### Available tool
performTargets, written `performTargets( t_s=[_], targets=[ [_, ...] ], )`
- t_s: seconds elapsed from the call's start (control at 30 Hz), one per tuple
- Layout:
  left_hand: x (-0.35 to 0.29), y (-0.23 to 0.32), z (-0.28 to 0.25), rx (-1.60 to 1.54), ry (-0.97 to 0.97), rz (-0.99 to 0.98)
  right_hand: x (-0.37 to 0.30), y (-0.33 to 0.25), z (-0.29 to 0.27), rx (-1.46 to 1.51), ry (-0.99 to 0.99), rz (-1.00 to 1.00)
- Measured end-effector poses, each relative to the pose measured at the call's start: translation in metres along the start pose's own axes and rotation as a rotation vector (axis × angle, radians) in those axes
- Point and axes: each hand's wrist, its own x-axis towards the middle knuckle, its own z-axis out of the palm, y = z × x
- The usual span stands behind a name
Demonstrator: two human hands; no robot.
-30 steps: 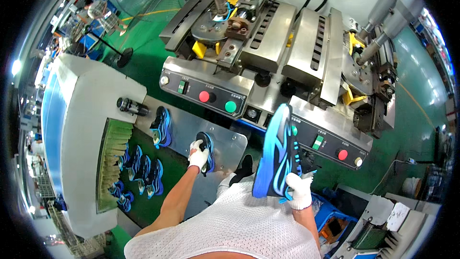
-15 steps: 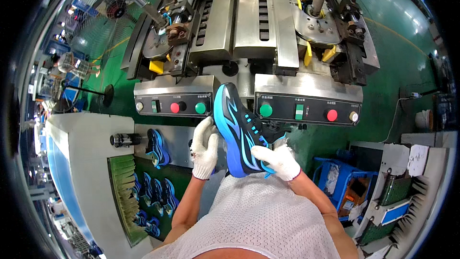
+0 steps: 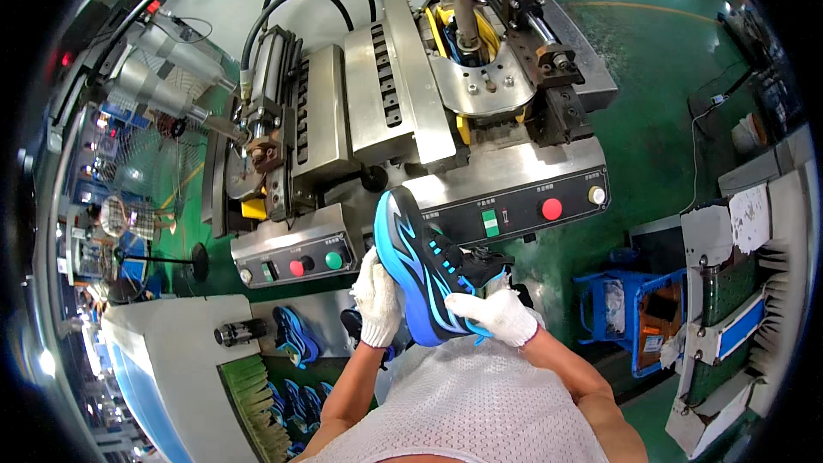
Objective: The person operates a shoe assembly machine in a factory setting. They pick up blue and black shoe components from a table, place them into the machine's mold, and press a button to activate the pressing mechanism. After the cycle, they remove the assembled shoe and place it on the table, repeating the process for multiple units.
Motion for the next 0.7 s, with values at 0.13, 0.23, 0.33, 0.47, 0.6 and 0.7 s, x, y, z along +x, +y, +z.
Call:
performTargets(
  t_s=[0.13, 0.23, 0.33, 0.47, 0.6, 0.7],
  targets=[
    [0.017, 0.022, 0.015, 0.206, -0.073, 0.179, -0.007, -0.018, -0.008, 0.090, 0.078, -0.057],
    [0.049, 0.045, 0.038, 0.132, -0.164, 0.287, -0.007, -0.007, -0.038, -0.090, 0.186, -0.168],
    [0.094, 0.060, 0.066, -0.025, -0.166, 0.222, -0.003, -0.008, -0.058, -0.149, 0.299, -0.319],
    [0.183, 0.047, 0.108, 0.286, -0.162, 0.350, -0.003, -0.019, -0.087, -0.207, 0.428, -0.420],
    [0.248, 0.048, 0.162, 0.411, -0.159, 0.199, -0.007, -0.045, -0.098, -0.054, 0.543, -0.360],
    [0.281, 0.063, 0.208, 0.578, -0.209, -0.028, -0.016, -0.030, -0.128, -0.367, 0.686, -0.419]
  ],
)
